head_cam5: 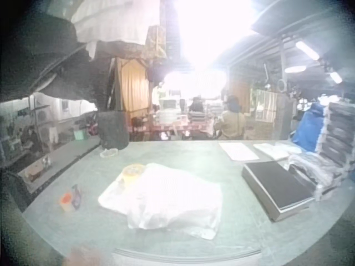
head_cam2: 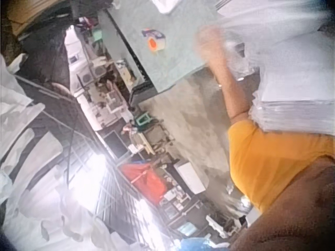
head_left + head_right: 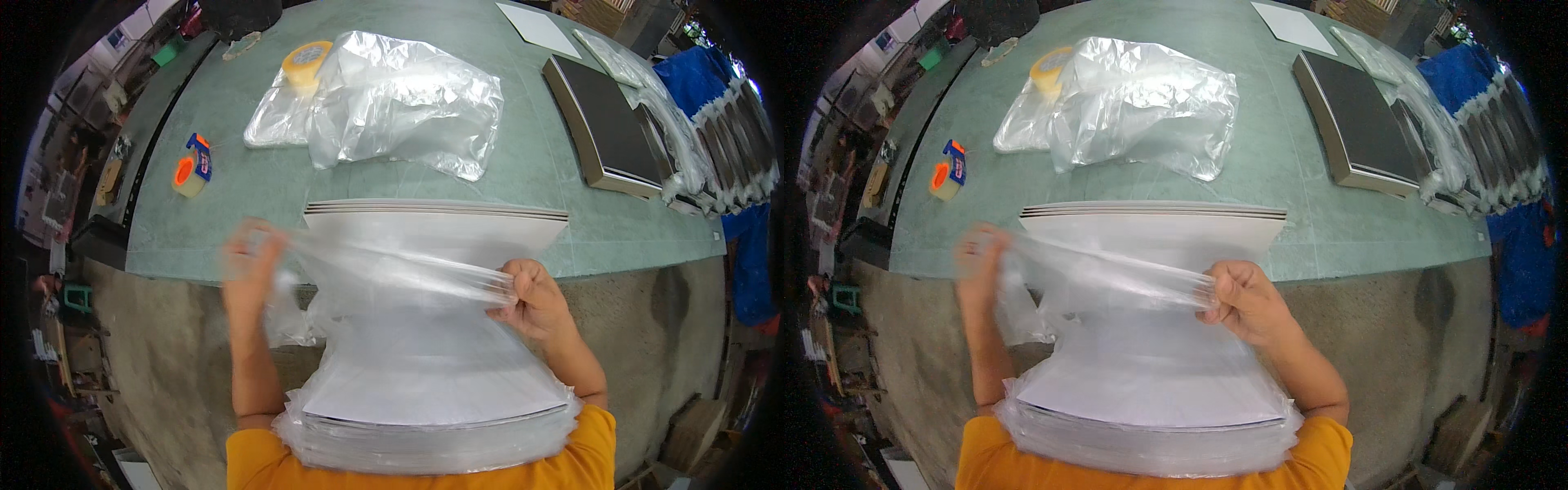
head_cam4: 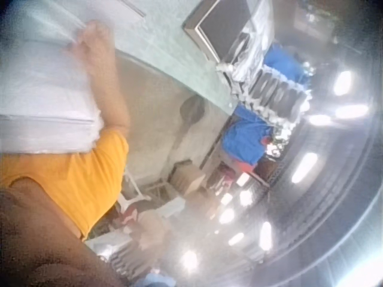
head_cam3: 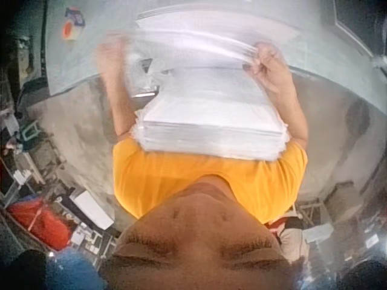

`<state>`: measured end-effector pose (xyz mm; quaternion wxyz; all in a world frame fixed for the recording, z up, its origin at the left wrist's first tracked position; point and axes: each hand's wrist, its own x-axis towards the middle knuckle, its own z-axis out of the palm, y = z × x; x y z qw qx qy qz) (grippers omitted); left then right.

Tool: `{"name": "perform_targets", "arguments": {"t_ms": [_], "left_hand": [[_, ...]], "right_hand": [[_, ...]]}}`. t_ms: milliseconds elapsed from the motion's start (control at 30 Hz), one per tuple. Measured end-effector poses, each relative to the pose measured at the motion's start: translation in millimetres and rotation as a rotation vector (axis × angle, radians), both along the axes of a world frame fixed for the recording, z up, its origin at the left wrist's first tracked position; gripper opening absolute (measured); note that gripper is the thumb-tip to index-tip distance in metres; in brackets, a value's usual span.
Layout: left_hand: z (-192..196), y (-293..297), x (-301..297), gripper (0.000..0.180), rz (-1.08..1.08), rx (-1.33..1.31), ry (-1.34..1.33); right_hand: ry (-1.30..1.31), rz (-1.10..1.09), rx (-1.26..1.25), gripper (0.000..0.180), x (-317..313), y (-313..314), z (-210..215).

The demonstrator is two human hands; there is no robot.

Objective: The person wraps individual black boards in plastic sheets and places them onto a stack.

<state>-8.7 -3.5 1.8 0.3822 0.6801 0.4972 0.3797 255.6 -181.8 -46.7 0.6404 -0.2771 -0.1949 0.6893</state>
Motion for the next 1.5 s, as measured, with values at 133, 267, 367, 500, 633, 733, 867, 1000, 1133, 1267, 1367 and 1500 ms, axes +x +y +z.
{"name": "perform_targets", "arguments": {"t_ms": [133, 267, 367, 500, 633, 733, 867, 1000, 1133, 1267, 1367, 1500], "left_hand": [[27.5, -35.0, 15.4, 0.023, -0.093, 0.686, -0.119], [26.2, -69.9, 65.6, 0.023, -1.229, 0.128, 0.316], [28.6, -66.5, 70.3, 0.020, -1.124, -0.001, 0.139], [8.8, -55.8, 68.6, 0.020, -0.965, -0.221, -0.129], [49.2, -43.6, 69.7, 0.026, -0.754, -0.738, -0.590], [21.5, -36.5, 55.9, 0.022, -1.079, -0.591, -0.354], [8.5, -23.7, 52.1, 0.019, -1.082, -0.481, -0.245], [56.6, -21.8, 44.4, 0.020, -1.573, -0.274, 0.098], [25.9, -38.7, 34.7, 0.019, -1.295, 0.236, 1.080], [-18.9, -29.2, 21.3, 0.015, -1.230, 0.371, 1.367], [-32.3, -22.2, -2.4, 0.018, -1.194, 0.629, 0.782], [30.3, -36.7, 6.7, 0.019, -0.824, 0.123, 0.132]], "right_hand": [[-0.737, -0.011, 0.263, 0.020, -11.4, 9.9, 13.1], [-0.645, -0.459, 0.587, 0.016, -34.4, 19.6, 78.9], [-0.887, -0.430, 0.541, 0.017, -39.2, 23.9, 70.8], [-0.562, 0.115, 0.174, 0.019, -10.9, 24.4, 60.0], [-0.928, 0.546, 0.403, 0.023, -26.3, 22.7, 46.1], [-0.569, 0.486, 0.513, 0.027, -23.9, 27.1, 48.0], [-0.182, 0.555, 0.305, 0.039, 1.9, 23.4, 42.5], [-1.545, 1.007, 0.229, 0.045, -18.2, 29.6, 38.5], [-2.112, 1.077, 0.126, 0.043, 12.6, 7.3, 31.1], [-2.393, 0.950, 0.317, 0.035, 8.7, -9.5, 24.6], [-1.779, 0.207, -0.055, 0.018, 23.3, -4.1, 63.6], [-1.477, -1.127, -0.054, 0.017, 32.4, -22.7, 52.2]]}}
